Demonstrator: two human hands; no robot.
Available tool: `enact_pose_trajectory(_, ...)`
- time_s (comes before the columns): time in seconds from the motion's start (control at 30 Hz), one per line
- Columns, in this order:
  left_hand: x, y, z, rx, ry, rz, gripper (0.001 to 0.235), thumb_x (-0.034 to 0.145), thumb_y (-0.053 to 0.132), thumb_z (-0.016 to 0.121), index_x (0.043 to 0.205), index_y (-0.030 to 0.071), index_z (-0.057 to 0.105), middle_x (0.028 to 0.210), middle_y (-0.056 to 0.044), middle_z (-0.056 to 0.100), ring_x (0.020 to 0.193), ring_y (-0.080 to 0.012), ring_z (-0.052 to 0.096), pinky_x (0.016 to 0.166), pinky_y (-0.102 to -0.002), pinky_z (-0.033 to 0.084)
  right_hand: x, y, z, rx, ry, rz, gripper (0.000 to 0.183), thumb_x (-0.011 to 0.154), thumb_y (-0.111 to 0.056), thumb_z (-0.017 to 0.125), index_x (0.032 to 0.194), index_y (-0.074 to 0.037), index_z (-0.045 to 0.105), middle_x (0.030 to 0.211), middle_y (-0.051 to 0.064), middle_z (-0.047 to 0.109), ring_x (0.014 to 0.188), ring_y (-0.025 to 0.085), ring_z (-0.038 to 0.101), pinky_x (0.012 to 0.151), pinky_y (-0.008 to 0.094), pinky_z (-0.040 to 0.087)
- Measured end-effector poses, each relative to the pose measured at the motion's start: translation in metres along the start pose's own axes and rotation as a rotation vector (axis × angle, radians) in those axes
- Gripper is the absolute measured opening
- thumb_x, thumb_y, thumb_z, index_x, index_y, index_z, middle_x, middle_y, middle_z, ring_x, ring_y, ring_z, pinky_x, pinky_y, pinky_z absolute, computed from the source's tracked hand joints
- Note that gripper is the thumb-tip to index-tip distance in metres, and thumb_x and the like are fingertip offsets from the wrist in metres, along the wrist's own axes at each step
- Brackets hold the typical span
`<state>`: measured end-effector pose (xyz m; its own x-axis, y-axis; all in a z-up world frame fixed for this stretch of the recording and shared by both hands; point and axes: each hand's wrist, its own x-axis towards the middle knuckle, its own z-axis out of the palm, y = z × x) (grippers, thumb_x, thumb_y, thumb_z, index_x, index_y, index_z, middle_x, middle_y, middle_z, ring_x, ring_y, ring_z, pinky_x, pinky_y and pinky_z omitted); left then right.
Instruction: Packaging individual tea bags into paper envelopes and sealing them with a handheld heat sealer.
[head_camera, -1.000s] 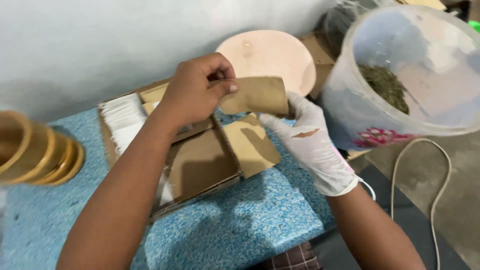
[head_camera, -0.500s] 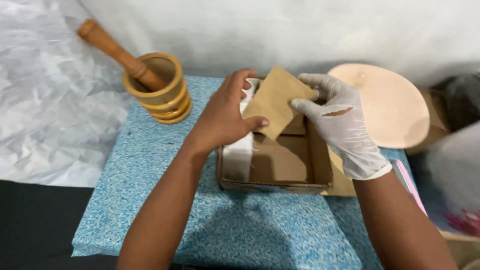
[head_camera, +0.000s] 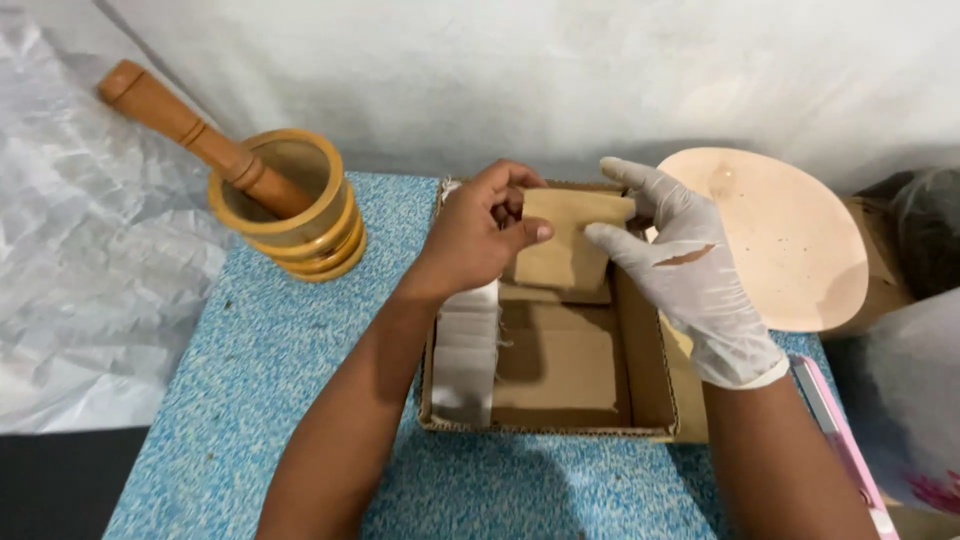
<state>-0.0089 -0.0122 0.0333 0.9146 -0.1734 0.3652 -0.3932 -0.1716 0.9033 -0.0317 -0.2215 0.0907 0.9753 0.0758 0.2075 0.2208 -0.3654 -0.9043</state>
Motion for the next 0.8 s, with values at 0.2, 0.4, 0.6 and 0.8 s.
enact_pose_trajectory(0.2, 0.003, 0.003, 0.015, -0.18, 0.237, -0.171, 0.046, 0.079, 0.017, 0.077, 0.118, 0.009, 0.055, 0.093, -0.007, 0.072, 0.07, -0.0108, 0.06, 0.063, -0.026, 0.051, -0.006, -0.027, -0.004, -0.027, -0.165, 0.15, 0.072, 0.075, -0.014, 0.072, 0.145, -0.016, 0.056, 0.086, 0.004, 0.072, 0.079, 0.012, 0.069, 0.075, 0.024, 0.056)
enact_pose_trajectory(0.4, -0.002, 0.018, 0.013, -0.035, 0.222, -0.138, 0.057, 0.079, 0.015, 0.077, 0.125, 0.014, 0.044, 0.089, -0.003, 0.075, 0.073, -0.0122, 0.065, 0.069, -0.028, 0.051, 0.004, 0.006, 0.002, 0.229, 0.143, 0.07, 0.04, 0.082, -0.007, 0.077, 0.121, -0.008, 0.067, 0.074, -0.003, 0.059, 0.068, 0.004, 0.054, 0.07, 0.017, 0.049)
enact_pose_trajectory(0.6, -0.012, 0.02, 0.009, 0.303, 0.224, 0.129, 0.103, 0.074, 0.019, 0.086, 0.151, 0.01, 0.018, 0.14, -0.019, 0.032, 0.139, -0.0363, 0.04, 0.121, -0.046, 0.033, 0.0, 0.003, 0.004, 0.208, 0.19, 0.013, 0.051, 0.082, -0.011, 0.078, 0.13, -0.006, 0.062, 0.078, -0.002, 0.062, 0.074, 0.005, 0.059, 0.076, 0.017, 0.053)
enact_pose_trajectory(0.8, -0.015, 0.026, -0.003, 0.962, -0.121, 0.401, 0.104, 0.078, 0.084, -0.006, 0.157, 0.026, 0.029, 0.16, -0.018, 0.028, 0.148, -0.0393, 0.026, 0.11, -0.059, 0.023, -0.001, 0.011, 0.006, 0.049, 0.069, -0.055, 0.059, 0.08, -0.014, 0.083, 0.135, -0.01, 0.061, 0.084, -0.003, 0.06, 0.072, 0.004, 0.05, 0.069, 0.017, 0.045)
